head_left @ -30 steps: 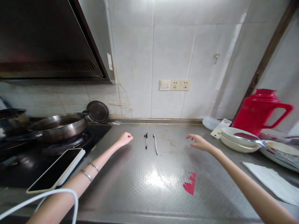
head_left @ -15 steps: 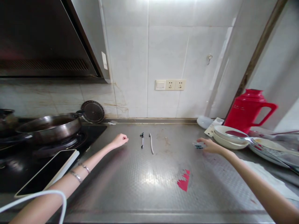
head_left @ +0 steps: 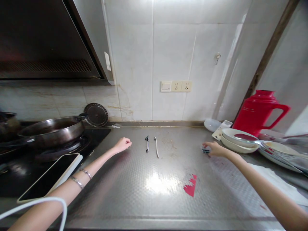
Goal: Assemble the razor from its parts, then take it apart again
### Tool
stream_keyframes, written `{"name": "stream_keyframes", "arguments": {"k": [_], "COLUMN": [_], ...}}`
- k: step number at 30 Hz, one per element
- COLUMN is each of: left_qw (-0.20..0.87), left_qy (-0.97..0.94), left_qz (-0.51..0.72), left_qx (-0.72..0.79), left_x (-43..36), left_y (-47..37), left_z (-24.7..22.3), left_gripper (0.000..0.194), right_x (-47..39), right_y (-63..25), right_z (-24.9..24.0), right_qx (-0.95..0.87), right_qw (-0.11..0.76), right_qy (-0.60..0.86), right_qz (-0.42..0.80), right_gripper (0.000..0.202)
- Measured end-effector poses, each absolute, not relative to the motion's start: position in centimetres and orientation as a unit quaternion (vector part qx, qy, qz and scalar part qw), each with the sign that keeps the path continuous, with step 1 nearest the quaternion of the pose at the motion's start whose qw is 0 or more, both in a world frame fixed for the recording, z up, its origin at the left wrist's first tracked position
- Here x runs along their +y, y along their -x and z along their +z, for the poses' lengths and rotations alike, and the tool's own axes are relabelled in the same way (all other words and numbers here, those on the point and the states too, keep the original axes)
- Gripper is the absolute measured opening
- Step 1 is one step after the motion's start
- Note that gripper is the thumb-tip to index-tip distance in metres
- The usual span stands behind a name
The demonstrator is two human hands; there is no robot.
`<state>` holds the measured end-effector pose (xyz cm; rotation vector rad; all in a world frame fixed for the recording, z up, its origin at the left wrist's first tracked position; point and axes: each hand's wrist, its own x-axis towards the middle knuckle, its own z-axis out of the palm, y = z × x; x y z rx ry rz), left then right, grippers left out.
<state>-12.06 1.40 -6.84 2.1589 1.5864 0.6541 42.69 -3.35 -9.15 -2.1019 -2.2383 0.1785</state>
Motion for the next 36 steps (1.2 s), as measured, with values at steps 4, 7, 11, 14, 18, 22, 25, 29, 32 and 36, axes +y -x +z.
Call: {"name": "stream_keyframes", "arguments": {"k": [4, 7, 11, 14, 18, 22, 25, 29, 32, 36], "left_qw": [0.185, 0.176, 0.163, 0.145, 0.156, 0.192, 0.227, 0.193, 0.168, 0.152], "left_qy": [-0.773, -0.783, -0.8, -0.815, -0.84, -0.866, -0.867, -0.879, -0.878, -0.869], "left_qz": [0.227, 0.219, 0.236, 0.258, 0.253, 0.233, 0.225, 0.214, 0.212, 0.22], "left_qx": [0.562, 0.555, 0.527, 0.499, 0.454, 0.399, 0.382, 0.38, 0.395, 0.417], "left_x": [1.5, 1.4, 1.1, 0.7, -0.9, -3.9, -6.3, -8.1, -8.3, -8.1], "left_y": [11.9, 11.2, 9.4, 7.2, 3.5, 0.1, -1.7, -2.7, -2.9, -2.9], "left_z": [-6.9, -6.6, -5.8, -5.2, -4.5, -4.5, -4.9, -5.2, -5.3, -5.2], "left_gripper": [0.029, 0.03, 0.028, 0.028, 0.035, 0.049, 0.062, 0.07, 0.061, 0.048], "right_x": [-3.8, -4.0, -4.0, -4.4, -5.7, -7.9, -9.5, -10.7, -10.9, -10.9], "right_y": [-42.5, -42.2, -40.4, -37.6, -32.5, -27.4, -24.5, -22.3, -21.5, -21.2], "right_z": [-8.4, -7.7, -6.2, -4.7, -2.8, -1.6, -1.1, -0.7, -0.6, -0.6], "right_qx": [-0.716, -0.7, -0.702, -0.725, -0.784, -0.847, -0.881, -0.901, -0.905, -0.909], "right_qw": [0.028, 0.014, 0.009, 0.021, 0.044, 0.067, 0.083, 0.084, 0.083, 0.08], "right_qy": [0.696, 0.713, 0.711, 0.687, 0.619, 0.528, 0.466, 0.426, 0.417, 0.409], "right_qz": [0.047, 0.04, 0.043, 0.042, 0.001, -0.007, -0.015, -0.017, -0.014, -0.011], "right_gripper": [0.046, 0.043, 0.038, 0.038, 0.039, 0.041, 0.042, 0.041, 0.04, 0.042]}}
